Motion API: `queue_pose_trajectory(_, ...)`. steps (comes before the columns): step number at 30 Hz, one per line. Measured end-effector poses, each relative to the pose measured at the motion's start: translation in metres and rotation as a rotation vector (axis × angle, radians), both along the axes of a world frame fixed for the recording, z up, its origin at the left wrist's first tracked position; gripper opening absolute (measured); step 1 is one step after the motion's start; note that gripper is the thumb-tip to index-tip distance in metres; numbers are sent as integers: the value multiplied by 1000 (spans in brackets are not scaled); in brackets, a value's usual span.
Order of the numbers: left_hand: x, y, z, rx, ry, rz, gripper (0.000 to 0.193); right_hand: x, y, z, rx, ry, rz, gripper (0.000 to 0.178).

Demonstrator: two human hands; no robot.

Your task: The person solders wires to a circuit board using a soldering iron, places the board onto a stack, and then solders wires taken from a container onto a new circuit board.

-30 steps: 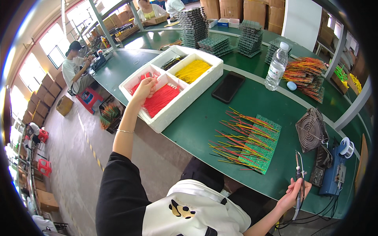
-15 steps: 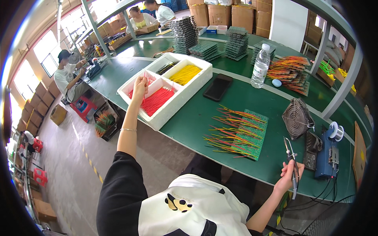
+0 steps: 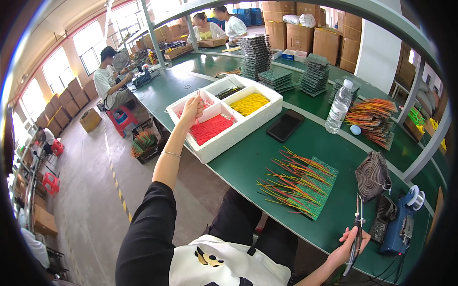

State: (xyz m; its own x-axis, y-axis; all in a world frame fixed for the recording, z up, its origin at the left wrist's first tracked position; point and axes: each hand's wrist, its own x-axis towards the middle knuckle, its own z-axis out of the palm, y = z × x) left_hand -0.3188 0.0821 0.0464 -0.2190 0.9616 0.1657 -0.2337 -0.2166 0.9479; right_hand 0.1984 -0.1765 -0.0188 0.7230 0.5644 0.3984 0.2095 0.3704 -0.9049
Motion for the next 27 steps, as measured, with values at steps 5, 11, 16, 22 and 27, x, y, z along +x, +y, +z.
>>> queue_pose_trajectory(5, -10, -3, 4, 135, -126, 47, 23, 2, 8, 2, -16, 28, 56, 17)
queue_pose_trajectory(11, 4, 11, 8, 85, -206, -35, 23, 8, 10, -1, 31, 76, 4, 16)
queue_pose_trajectory(16, -15, -10, 7, 76, 11, 45, 13, -3, 11, 7, 8, 107, 37, 15)
queue_pose_trajectory(22, 148, -37, 53, 364, 708, 36, 8, -1, 0, 5, -55, 109, -19, 17)
queue_pose_trajectory(27, 277, -34, 42, 437, 1027, -263, 12, 1, 4, 11, 23, 120, 72, 19)
